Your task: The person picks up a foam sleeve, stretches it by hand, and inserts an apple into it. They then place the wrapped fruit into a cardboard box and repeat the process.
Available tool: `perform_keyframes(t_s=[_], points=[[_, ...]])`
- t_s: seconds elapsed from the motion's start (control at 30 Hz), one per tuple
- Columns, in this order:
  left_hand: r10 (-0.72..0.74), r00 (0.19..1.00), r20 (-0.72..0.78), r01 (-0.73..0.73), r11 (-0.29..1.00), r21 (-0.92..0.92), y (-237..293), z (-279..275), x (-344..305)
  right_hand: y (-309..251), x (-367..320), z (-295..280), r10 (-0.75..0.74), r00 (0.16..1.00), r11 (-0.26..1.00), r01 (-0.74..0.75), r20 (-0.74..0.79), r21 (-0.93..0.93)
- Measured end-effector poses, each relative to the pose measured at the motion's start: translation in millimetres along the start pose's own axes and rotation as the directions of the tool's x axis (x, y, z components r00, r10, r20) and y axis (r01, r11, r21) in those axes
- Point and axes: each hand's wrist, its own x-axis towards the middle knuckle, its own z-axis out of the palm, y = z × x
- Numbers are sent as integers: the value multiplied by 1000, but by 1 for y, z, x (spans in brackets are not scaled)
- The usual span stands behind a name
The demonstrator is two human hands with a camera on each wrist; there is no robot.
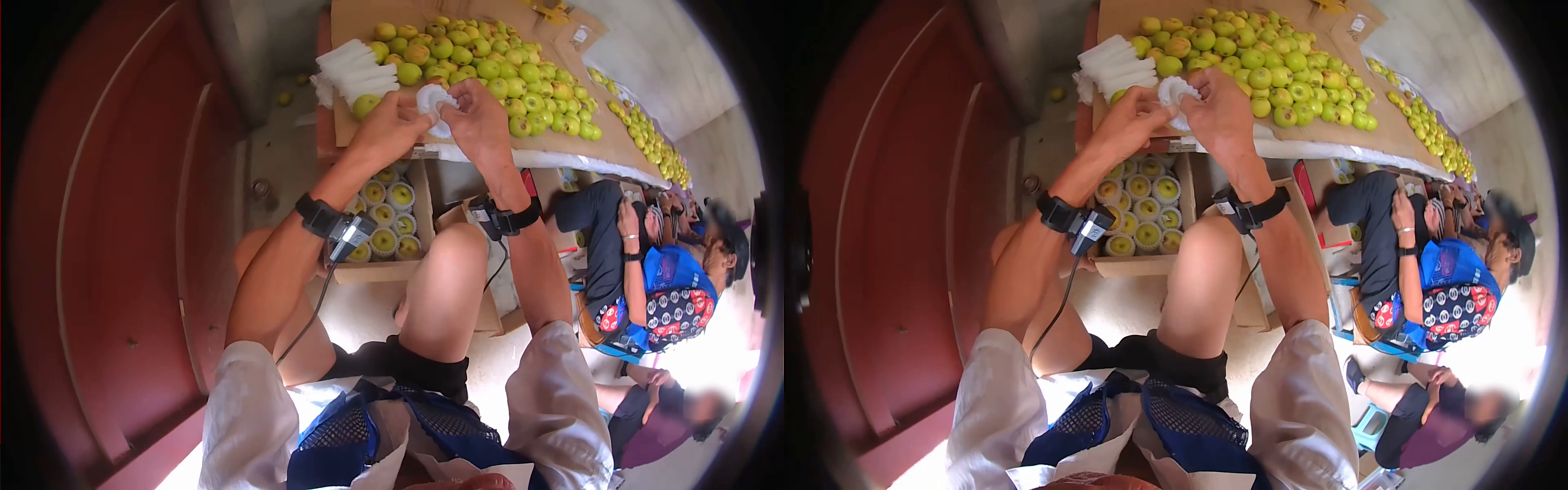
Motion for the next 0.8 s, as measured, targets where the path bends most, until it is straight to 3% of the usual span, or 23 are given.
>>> perform_keyframes(t_s=[0.1, 0.17, 0.37, 0.5, 0.6, 0.67, 0.8], points=[[87, 990, -107, -74, 990, 122, -6, 1, 3, -8, 0, 7, -25, 1000, 997, 25, 13, -77], [61, 992, -108, -40, 982, 183, 6, 2, 0, -33, -9, -1, -39, 999, 983, 40, 9, -177], [60, 984, -169, -9, 958, 286, 32, 4, -11, -33, -8, 0, -183, 983, 961, 173, -29, -215], [106, 971, -215, -8, 911, 413, 36, 4, -10, -35, -5, -5, -202, 979, 968, 194, -38, -158], [79, 973, -217, 17, 914, 406, 45, 3, -12, -31, -3, -9, -179, 981, 982, 174, -75, -77], [78, 973, -216, -13, 957, 290, 52, 4, -17, -34, -4, -13, -148, 986, 989, 146, -79, -34], [137, 971, -194, -102, 978, 183, 51, 5, -12, -40, -8, -20, -149, 980, 988, 141, -133, -70]])
